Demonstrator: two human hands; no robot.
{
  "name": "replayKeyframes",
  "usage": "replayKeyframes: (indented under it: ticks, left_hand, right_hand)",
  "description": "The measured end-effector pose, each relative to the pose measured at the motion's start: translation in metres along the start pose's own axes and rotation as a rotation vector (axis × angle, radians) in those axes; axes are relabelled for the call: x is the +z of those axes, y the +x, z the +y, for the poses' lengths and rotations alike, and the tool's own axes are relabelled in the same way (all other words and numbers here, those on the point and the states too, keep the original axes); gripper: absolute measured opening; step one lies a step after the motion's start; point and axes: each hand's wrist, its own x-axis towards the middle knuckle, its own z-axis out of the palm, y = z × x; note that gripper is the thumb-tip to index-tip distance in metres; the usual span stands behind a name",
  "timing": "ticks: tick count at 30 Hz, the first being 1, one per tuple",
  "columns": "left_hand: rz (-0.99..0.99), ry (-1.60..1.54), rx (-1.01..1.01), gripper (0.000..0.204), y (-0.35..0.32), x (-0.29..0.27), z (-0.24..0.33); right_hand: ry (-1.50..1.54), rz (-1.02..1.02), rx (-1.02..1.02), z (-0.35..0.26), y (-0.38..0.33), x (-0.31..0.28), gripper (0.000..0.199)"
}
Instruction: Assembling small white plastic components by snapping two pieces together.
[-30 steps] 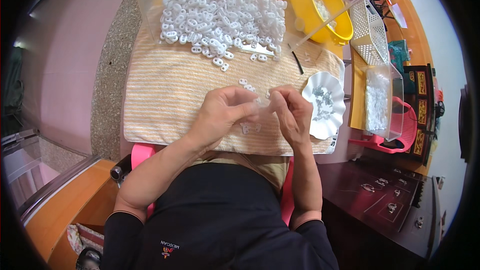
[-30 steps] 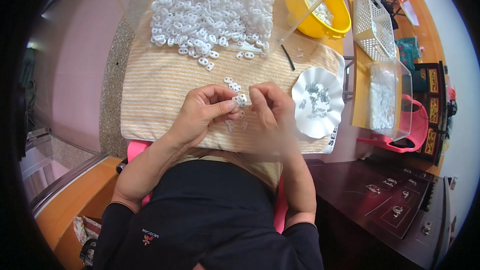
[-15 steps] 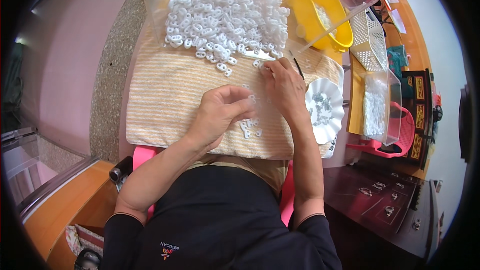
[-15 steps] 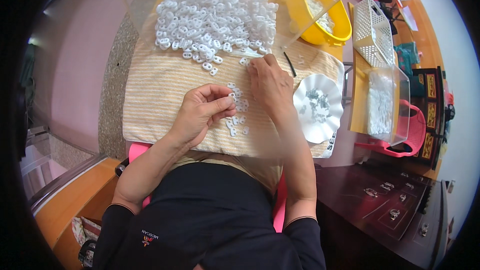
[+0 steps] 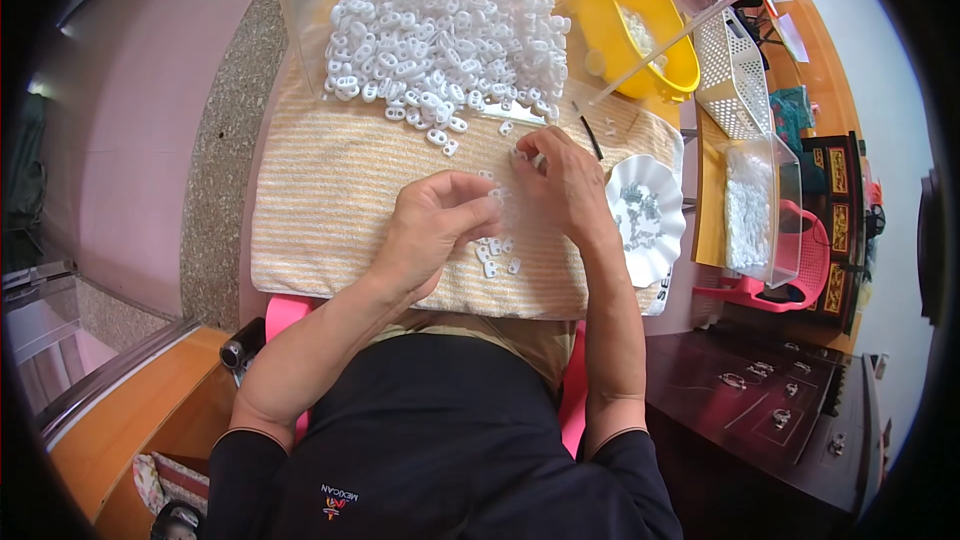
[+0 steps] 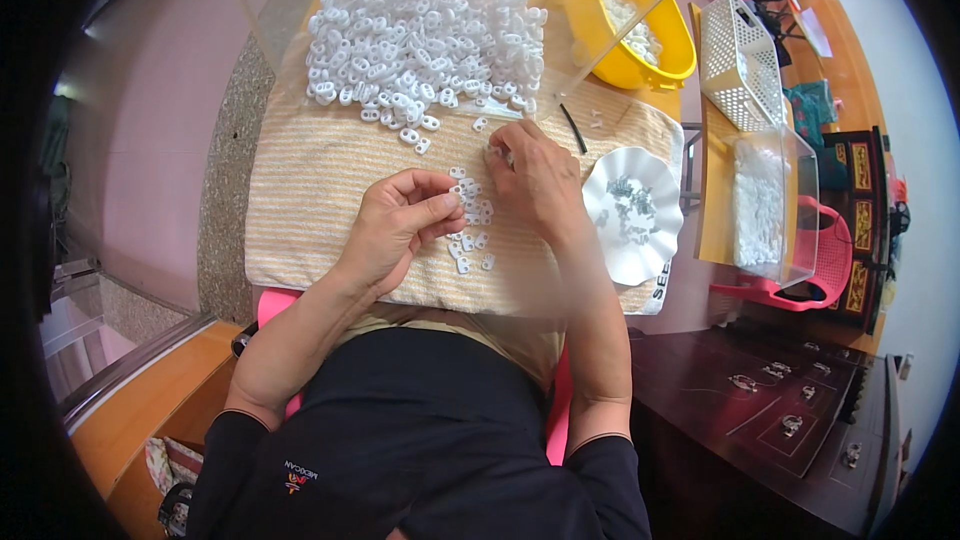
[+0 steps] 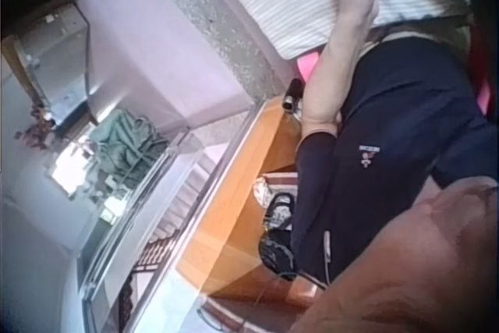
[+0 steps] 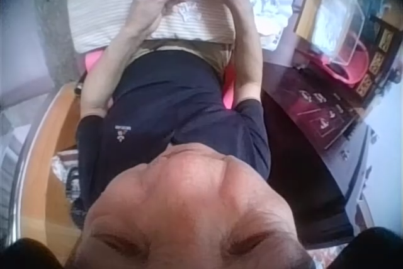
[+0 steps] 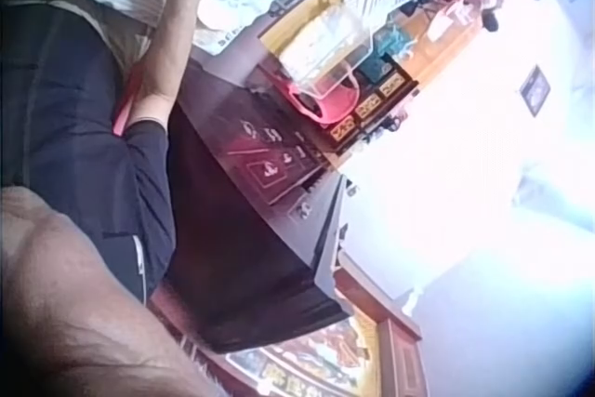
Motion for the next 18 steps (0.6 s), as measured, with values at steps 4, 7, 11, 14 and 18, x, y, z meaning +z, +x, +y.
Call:
replayKeyframes:
  ticks: [4,7,11,14,18]
  left_hand:
    - [0.005,0.002,0.004,0.016,0.0,0.0,0.0]
    - [0.01,0.001,0.005,0.016,0.0,0.0,0.001]
    - [0.011,-0.009,0.0,0.016,0.0,-0.002,0.001]
    - [0.007,-0.017,0.004,0.015,0.001,-0.001,0.001]
    - [0.016,-0.005,-0.007,0.015,0.0,-0.001,0.002]
  right_hand:
    - [0.031,-0.015,-0.026,0.002,0.0,0.001,0.016]
    - [0.038,-0.033,-0.028,0.002,0.0,0.001,0.018]
    - [0.071,0.031,-0.147,0.009,-0.003,0.006,0.023]
    - [0.251,0.037,-0.156,0.011,-0.01,0.002,0.027]
    - [0.506,0.011,-0.059,0.018,-0.019,0.005,0.029]
